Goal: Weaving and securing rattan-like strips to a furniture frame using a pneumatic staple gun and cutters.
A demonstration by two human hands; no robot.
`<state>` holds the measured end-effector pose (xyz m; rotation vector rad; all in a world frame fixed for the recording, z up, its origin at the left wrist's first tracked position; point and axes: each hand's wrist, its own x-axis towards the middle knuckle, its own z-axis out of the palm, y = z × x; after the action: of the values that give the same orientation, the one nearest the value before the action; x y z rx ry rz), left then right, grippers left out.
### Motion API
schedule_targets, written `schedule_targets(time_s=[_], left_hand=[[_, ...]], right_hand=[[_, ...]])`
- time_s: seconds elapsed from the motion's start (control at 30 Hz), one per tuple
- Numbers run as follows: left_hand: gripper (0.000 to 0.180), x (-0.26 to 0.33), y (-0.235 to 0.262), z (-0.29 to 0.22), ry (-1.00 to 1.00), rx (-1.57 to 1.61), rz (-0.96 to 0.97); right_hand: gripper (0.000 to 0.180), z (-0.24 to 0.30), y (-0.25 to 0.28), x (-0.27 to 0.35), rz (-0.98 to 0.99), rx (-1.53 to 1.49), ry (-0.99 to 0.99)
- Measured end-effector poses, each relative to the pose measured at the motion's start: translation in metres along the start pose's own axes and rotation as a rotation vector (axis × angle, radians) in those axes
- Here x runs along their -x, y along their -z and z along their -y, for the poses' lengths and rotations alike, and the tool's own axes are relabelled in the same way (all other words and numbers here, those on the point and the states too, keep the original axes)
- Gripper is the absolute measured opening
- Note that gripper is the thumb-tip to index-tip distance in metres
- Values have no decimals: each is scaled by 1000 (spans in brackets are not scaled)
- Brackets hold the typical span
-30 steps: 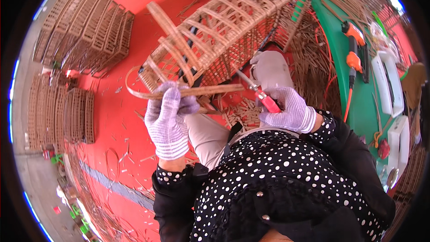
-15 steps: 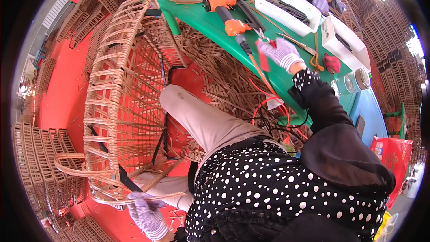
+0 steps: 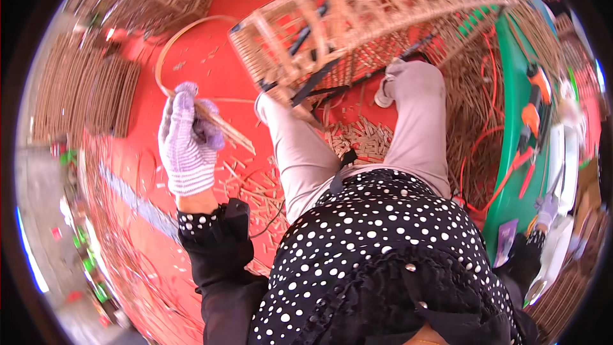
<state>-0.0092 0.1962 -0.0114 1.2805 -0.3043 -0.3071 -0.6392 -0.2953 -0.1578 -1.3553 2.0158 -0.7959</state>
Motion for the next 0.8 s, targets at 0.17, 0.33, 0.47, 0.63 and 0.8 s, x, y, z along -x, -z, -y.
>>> schedule_targets(time_s=[0.17,0.33,0.47,0.63,0.8], left_hand=[[23,7,17,9,10,-69,19],[23,13,22,27,-115,-238,34],[23,22,27,35,10,-143,-34],[17,27,34,53,16,-173,7],[26,27,38,59,64,-13,18]], right_hand=[[43,178,-85,180,722,23,772],[43,311,-166,352,1181,128,1793],[50,354,-198,414,1114,334,2054],[48,375,-199,435,1045,805,2005],[55,379,-193,439,997,653,2071]])
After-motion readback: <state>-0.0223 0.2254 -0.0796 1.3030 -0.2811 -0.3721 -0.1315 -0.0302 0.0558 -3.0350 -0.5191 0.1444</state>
